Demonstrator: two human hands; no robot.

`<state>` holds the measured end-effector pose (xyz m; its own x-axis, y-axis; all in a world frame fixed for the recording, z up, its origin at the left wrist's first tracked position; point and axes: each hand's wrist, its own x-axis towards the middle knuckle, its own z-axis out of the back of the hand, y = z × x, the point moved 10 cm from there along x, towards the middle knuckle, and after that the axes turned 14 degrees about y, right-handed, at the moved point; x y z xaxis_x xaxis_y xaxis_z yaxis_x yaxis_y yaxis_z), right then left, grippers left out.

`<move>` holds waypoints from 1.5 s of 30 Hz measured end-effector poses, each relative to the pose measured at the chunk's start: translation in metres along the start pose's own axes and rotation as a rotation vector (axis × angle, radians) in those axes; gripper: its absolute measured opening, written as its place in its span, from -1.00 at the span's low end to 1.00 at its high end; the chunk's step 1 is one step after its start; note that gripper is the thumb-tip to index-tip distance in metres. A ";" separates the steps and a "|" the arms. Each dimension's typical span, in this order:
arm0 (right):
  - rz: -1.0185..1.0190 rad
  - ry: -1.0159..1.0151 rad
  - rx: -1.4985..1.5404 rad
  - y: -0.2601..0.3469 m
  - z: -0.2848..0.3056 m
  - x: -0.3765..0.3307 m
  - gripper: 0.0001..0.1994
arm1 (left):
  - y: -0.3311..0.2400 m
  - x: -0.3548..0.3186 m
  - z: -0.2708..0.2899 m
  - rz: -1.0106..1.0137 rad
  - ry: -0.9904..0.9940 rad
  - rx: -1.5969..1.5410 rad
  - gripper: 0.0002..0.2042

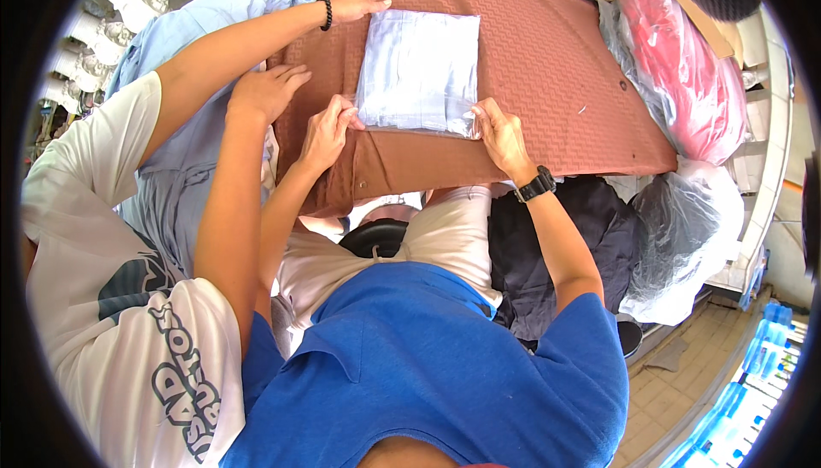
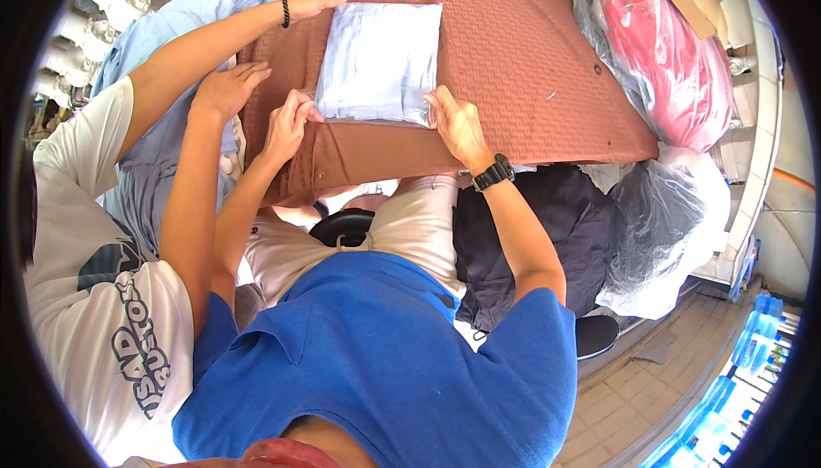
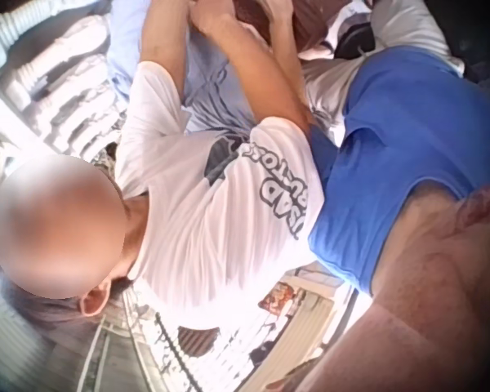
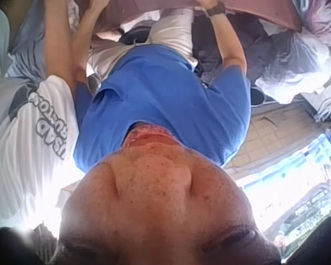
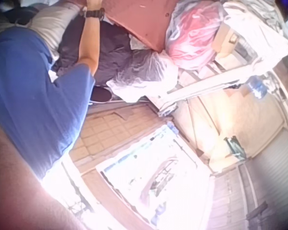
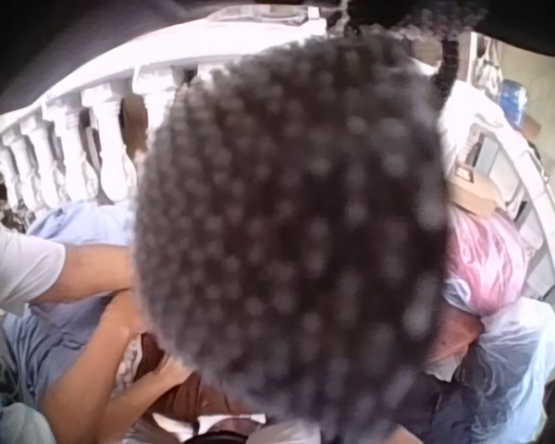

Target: The person seals a folded blue shirt in a plastic bag and then spreads out another blue shirt to begin folding it on a workspace.

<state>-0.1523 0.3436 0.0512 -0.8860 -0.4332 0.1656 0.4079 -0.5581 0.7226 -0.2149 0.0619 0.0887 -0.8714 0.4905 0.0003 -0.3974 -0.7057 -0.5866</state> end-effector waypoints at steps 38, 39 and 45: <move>-0.259 -0.172 0.085 -0.049 -0.015 0.026 -0.72 | 0.046 -0.036 -0.069 0.150 -0.212 -0.521 -0.81; -0.286 -0.171 0.072 -0.051 -0.015 0.027 -0.71 | 0.047 -0.035 -0.069 0.171 -0.202 -0.537 -0.80; -0.452 -0.149 -0.102 -0.052 -0.013 0.029 -0.62 | 0.057 -0.028 -0.068 0.301 -0.138 -0.404 -0.75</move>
<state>-0.1967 0.3513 0.0097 -0.9983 -0.0297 -0.0502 -0.0120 -0.7371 0.6756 -0.1935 0.0430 -0.0002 -0.9706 0.2051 -0.1262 -0.0042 -0.5385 -0.8426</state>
